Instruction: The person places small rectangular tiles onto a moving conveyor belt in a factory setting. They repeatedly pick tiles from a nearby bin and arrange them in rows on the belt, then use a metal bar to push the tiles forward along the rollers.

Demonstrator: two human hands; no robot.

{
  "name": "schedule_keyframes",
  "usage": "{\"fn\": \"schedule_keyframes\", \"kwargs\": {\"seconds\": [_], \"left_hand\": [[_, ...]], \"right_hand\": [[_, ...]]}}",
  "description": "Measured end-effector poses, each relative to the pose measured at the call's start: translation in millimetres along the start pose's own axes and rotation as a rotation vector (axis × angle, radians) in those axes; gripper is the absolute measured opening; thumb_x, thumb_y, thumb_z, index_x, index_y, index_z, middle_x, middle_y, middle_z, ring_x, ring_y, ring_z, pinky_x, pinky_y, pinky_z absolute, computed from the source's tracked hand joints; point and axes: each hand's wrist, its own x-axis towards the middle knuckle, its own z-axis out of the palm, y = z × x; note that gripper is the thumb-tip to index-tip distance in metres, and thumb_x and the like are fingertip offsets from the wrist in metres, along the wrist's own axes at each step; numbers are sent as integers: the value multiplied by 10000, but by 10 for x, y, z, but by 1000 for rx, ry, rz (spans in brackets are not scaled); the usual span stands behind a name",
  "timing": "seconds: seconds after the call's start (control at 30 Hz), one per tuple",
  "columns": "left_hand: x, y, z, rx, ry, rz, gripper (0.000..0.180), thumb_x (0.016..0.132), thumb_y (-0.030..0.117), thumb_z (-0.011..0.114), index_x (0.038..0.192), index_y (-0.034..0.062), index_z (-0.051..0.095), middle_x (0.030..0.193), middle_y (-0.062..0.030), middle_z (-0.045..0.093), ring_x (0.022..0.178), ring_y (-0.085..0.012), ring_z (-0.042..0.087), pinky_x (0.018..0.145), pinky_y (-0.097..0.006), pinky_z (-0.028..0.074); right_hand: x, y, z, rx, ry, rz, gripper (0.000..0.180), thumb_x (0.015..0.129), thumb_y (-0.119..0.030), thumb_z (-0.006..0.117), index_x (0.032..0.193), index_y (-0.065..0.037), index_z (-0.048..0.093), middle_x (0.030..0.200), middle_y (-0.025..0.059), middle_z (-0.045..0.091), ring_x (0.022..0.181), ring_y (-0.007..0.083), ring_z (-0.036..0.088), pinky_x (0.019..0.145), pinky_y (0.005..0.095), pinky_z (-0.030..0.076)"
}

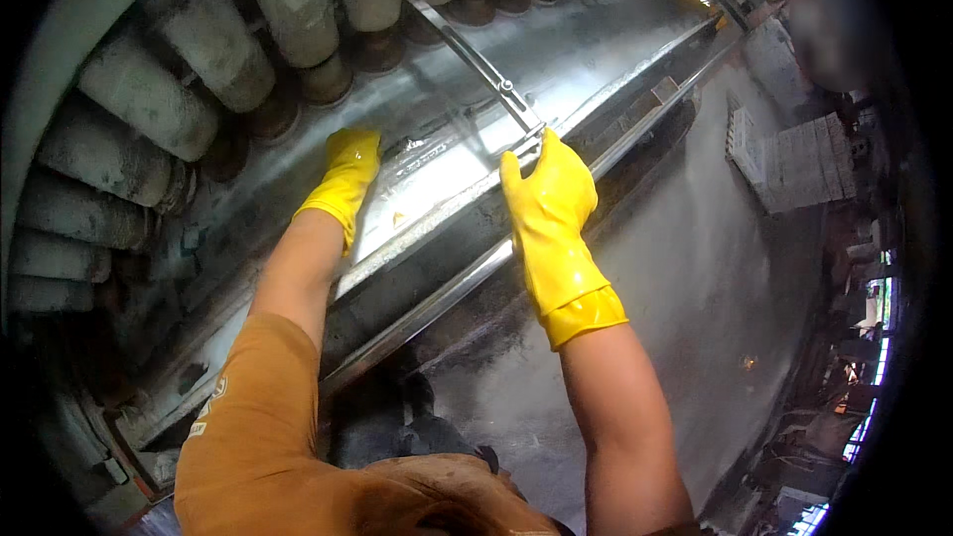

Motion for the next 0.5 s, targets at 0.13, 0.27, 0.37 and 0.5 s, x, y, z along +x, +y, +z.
{"fn": "schedule_keyframes", "kwargs": {"seconds": [0.13,0.27,0.37,0.5], "left_hand": [[-205,-48,-31,-165,85,156,312,954,256,671,1219,124,769,1222,-167,752,1165,-406,704,982,-542,557],[-455,-29,-252,-103,-118,139,513,981,344,695,1451,139,667,1507,-194,626,1396,-423,583,1147,-527,483],[-959,-153,-571,-219,-24,281,745,1002,459,718,1633,128,501,1697,-246,446,1553,-431,443,1266,-509,378],[-2060,-706,-1367,-403,-174,196,712,1020,461,705,1594,74,539,1656,-240,504,1507,-437,494,1255,-521,389]], "right_hand": [[3,-9,10,2,7,38,474,840,-390,858,1148,-49,744,999,174,772,953,415,749,828,553,583],[4,-27,28,3,-19,44,470,840,-402,850,1142,-57,745,1002,170,777,958,413,750,845,553,582],[4,-23,21,-33,-127,82,636,912,-467,794,1368,-33,710,1159,200,777,1111,401,737,977,516,577],[-7,-51,-49,-76,-120,93,499,907,-452,793,1219,-68,738,1163,166,779,1132,402,736,973,538,572]]}}
